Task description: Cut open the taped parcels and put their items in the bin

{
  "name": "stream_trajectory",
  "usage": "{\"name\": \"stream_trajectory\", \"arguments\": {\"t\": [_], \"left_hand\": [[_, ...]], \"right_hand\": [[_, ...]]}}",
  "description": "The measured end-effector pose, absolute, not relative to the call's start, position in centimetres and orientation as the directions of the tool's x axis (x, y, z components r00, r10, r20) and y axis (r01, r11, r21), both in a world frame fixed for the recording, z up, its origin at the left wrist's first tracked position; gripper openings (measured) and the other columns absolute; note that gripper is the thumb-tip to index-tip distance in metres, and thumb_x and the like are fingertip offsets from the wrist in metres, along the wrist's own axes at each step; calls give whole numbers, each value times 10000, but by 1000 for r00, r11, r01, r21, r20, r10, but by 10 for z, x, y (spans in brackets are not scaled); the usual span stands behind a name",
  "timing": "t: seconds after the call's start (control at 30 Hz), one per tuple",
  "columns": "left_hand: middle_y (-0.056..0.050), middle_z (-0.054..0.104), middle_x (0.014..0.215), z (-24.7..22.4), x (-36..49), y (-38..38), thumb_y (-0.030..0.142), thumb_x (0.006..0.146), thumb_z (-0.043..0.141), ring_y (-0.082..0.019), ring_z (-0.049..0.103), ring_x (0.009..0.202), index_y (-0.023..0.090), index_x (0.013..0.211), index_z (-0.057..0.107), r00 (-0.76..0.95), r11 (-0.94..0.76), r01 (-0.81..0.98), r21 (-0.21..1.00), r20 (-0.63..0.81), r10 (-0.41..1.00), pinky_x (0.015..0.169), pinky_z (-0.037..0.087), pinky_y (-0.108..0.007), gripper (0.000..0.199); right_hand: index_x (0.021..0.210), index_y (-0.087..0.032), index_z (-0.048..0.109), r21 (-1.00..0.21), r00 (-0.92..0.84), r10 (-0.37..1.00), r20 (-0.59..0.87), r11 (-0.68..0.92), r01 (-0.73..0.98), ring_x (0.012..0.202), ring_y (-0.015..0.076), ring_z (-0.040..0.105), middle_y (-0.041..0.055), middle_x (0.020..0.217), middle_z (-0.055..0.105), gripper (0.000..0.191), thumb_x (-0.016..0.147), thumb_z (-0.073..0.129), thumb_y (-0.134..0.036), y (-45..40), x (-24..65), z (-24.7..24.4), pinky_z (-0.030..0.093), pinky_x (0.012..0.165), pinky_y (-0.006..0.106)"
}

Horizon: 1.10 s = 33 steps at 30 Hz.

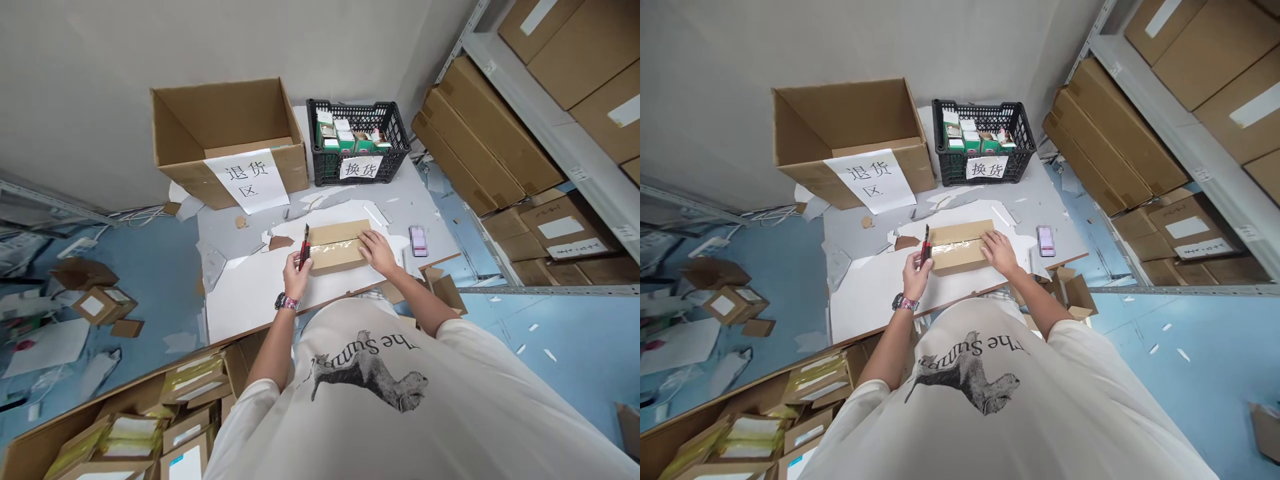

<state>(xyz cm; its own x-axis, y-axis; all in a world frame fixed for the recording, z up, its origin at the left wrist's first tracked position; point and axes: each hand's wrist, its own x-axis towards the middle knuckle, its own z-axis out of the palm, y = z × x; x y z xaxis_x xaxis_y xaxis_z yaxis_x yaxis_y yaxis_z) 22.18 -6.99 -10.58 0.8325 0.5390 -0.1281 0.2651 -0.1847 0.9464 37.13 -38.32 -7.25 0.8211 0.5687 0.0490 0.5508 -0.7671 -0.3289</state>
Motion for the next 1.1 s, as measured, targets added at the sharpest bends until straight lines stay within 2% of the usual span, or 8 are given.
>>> {"name": "stream_trajectory", "arguments": {"t": [0.23, 0.37, 0.53, 0.7, 0.8, 0.9, 1.0, 1.1], "left_hand": [[-114, 828, 1304, -141, 219, -47, 508, 943, 796, -281, 781, 1057, 266, 1306, 719, 687, -121, 422, 899, -229, 690, 1022, 641, -454, 444], [-90, 795, 1086, -165, 209, -29, 442, 886, 810, -327, 753, 1041, 269, 1128, 693, 608, -206, 609, 766, -284, 741, 1076, 609, -522, 319], [-131, 702, 1059, -182, 199, -23, 320, 857, 754, -391, 700, 1157, 247, 1048, 677, 610, -341, 690, 638, -261, 748, 1155, 557, -603, 218], [-195, 718, 1181, -170, 205, -29, 294, 890, 742, -431, 689, 1257, 207, 1188, 736, 593, -362, 734, 574, -283, 754, 1185, 540, -645, 311], [-217, 746, 1365, -141, 214, -33, 344, 1000, 690, -396, 705, 1317, 202, 1373, 742, 666, -442, 594, 672, -103, 738, 1191, 571, -591, 403], [-180, 783, 1376, -101, 226, -38, 388, 1132, 553, -323, 752, 1260, 217, 1382, 778, 798, -529, 340, 777, 58, 599, 1127, 625, -488, 378], [-136, 838, 1268, -67, 242, -41, 424, 1158, 550, -324, 762, 1239, 254, 1223, 877, 973, -573, 73, 816, 67, 220, 1151, 614, -496, 374], [-119, 848, 1365, -50, 254, -42, 430, 1121, 641, -374, 733, 1254, 306, 1158, 933, 996, -643, -69, 763, 12, -93, 1196, 560, -581, 319]], "right_hand": [[1683, -248, 712, -360, 794, 603, 68, -728, 584, 1574, 408, 589, 178, 1652, 710, 540, 1181, 564, -382, -384, 372, -59, 455, 1374, 662], [1627, -225, 723, -342, 788, 614, 40, -733, 588, 1532, 439, 599, 211, 1571, 709, 591, 1126, 737, -537, -378, 368, -51, 409, 1390, 701], [1571, -232, 714, -311, 769, 639, -31, -737, 600, 1473, 444, 625, 209, 1510, 711, 670, 1048, 870, -621, -369, 362, -47, 341, 1419, 770], [1383, -243, 758, -311, 742, 670, 0, -705, 637, 1293, 404, 693, 160, 1325, 764, 388, 1083, 861, -465, -371, 351, -49, 393, 1409, 749], [1256, -273, 784, -314, 707, 706, 49, -661, 682, 1138, 345, 718, 116, 1189, 789, 156, 1194, 659, -344, -379, 341, -50, 438, 1402, 682], [1172, -301, 798, -335, 678, 732, 73, -622, 708, 1050, 301, 714, 91, 1090, 787, 316, 1245, 491, -288, -390, 330, -50, 534, 1314, 564], [1140, -305, 804, -372, 657, 750, 82, -588, 718, 1036, 293, 706, 91, 1046, 778, 337, 1241, 486, -261, -401, 317, -50, 587, 1187, 491], [1116, -303, 805, -382, 660, 746, 92, -586, 715, 1021, 290, 703, 91, 1027, 779, 364, 1234, 468, -232, -408, 305, -51, 585, 1132, 468]]}}
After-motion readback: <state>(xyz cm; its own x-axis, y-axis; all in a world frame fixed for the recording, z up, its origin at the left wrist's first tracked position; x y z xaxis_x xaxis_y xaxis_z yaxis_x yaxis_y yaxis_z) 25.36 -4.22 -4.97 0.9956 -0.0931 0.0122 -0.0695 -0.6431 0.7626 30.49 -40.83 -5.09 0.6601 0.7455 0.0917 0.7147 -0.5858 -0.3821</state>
